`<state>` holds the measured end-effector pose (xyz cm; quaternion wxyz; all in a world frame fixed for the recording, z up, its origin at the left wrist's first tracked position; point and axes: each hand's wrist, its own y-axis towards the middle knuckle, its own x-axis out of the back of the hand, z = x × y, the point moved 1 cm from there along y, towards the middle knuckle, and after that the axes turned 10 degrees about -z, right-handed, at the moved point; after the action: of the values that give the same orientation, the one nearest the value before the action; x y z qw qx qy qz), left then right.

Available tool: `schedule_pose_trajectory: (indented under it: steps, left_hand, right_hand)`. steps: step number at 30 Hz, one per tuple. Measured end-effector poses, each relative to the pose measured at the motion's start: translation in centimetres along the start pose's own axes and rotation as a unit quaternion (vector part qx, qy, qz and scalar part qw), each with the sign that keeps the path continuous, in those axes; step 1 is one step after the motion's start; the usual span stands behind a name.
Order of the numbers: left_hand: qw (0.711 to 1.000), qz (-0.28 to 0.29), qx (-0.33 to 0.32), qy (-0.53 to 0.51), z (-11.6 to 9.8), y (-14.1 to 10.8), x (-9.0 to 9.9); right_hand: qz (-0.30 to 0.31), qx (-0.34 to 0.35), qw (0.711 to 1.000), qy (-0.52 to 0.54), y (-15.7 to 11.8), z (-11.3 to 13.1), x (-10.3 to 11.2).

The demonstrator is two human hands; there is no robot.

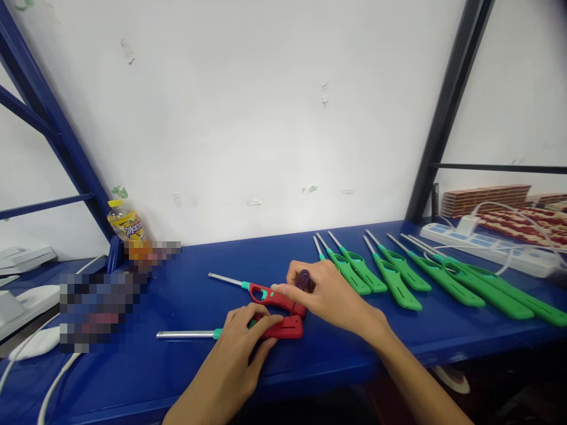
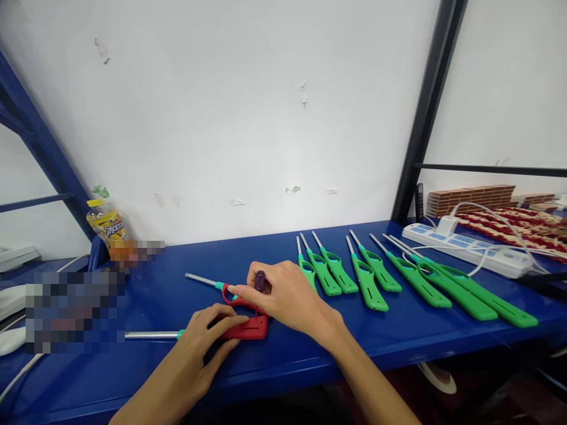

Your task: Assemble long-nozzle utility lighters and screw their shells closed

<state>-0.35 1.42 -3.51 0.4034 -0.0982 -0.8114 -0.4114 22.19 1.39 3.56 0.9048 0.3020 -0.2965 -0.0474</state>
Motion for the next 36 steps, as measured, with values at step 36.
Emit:
schedule_pose_trajectory:
  steps: [36]
  left_hand:
    - [0.999, 0.044, 0.019, -0.014, -0.18, 0.18, 0.05]
  right_hand:
    - [-0.041, 0.011, 0.997, -0.057, -0.11, 0.09, -0.35]
